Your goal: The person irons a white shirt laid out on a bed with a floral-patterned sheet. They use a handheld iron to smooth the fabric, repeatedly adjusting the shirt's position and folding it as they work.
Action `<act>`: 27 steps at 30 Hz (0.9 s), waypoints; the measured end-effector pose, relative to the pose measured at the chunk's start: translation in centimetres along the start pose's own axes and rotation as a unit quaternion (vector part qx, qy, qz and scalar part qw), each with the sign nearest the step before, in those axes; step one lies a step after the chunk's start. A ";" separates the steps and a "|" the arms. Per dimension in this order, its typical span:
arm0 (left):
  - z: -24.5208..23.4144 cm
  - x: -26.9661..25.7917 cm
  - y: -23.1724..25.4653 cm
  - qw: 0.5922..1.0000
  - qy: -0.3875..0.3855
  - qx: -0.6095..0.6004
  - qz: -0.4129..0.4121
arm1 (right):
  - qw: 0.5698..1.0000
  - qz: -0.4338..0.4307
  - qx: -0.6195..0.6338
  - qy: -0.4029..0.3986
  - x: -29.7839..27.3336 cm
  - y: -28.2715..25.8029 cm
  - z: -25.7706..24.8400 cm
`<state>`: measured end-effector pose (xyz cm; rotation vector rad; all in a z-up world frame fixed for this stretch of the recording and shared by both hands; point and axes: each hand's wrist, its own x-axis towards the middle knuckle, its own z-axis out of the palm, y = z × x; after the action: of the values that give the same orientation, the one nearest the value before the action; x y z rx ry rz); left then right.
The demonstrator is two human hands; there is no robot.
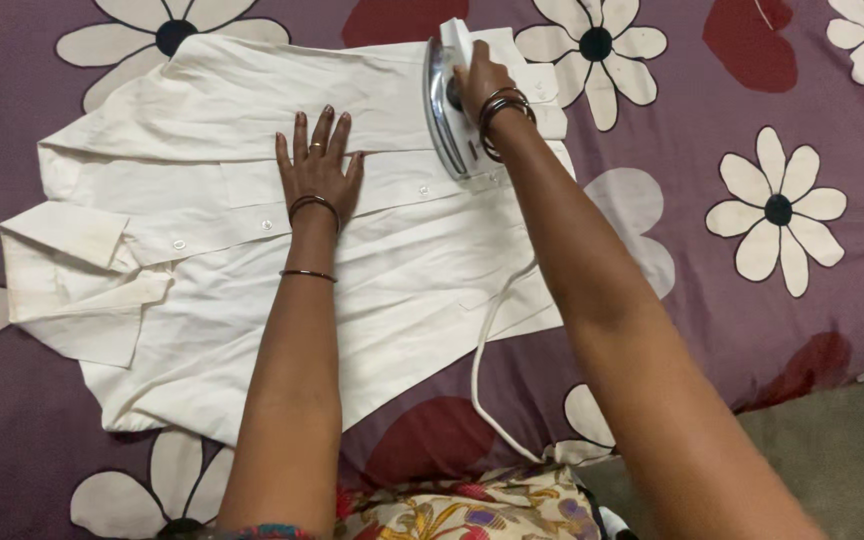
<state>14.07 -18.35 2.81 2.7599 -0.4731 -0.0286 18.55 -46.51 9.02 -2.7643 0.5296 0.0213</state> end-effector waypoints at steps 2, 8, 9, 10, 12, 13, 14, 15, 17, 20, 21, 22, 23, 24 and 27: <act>0.1 0.1 0.0 1.000 0.000 -0.002 -0.004 | 1.000 0.014 0.003 -0.005 -0.1 2.6 -1.0; 0.1 -0.1 -0.1 1.000 0.005 -0.002 0.003 | 1.000 0.011 0.004 -0.013 -0.3 4.0 -2.2; 0.2 -0.1 0.0 1.000 0.011 -0.001 0.004 | 1.000 0.007 -0.010 -0.014 -0.4 3.9 -2.4; 0.1 0.0 0.0 1.000 0.017 0.000 0.004 | 0.999 0.005 -0.024 -0.024 -0.5 3.8 -2.8; -0.1 0.0 0.0 1.000 0.020 -0.003 0.005 | 0.998 0.000 -0.052 -0.047 -0.7 3.8 -3.5; -0.2 0.0 -0.1 1.000 0.018 -0.006 0.004 | 0.997 -0.008 -0.058 -0.046 -0.7 3.9 -3.8; -0.1 -0.3 -0.1 1.000 0.012 -0.011 0.004 | 0.997 -0.015 -0.065 -0.048 -0.9 4.7 -4.4; 0.1 -0.6 -0.1 1.000 0.012 -0.018 0.005 | 0.996 -0.021 -0.072 -0.050 -1.1 5.4 -4.6; -0.1 -0.5 0.1 0.999 0.019 -0.031 0.008 | 0.997 0.011 -0.053 -0.048 -1.1 6.1 -4.7; -0.7 -0.6 0.1 0.999 0.018 -0.036 0.004 | 0.999 0.000 -0.040 -0.030 -0.9 6.9 -4.5; -0.7 -0.7 0.1 0.999 0.017 -0.035 0.003 | 0.999 -0.011 -0.039 -0.023 -0.9 7.3 -4.4; -0.7 -0.7 0.1 0.999 0.015 -0.033 0.003 | 0.999 -0.013 -0.044 -0.025 -1.0 7.9 -4.4; -0.6 -0.6 0.2 0.999 0.013 -0.032 0.003 | 0.998 -0.015 -0.048 -0.027 -1.2 8.6 -4.5; -0.5 -0.5 0.2 0.999 0.015 -0.030 0.005 | 0.998 -0.017 -0.053 -0.030 -1.4 9.3 -4.5; 0.1 -0.3 -0.1 0.999 0.015 -0.030 0.007 | 0.999 -0.020 -0.026 -0.011 -1.6 11.1 -4.9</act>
<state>13.82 -18.25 2.66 2.6945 -0.4762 0.0033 12.85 -57.26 10.27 -2.8212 0.4756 0.0567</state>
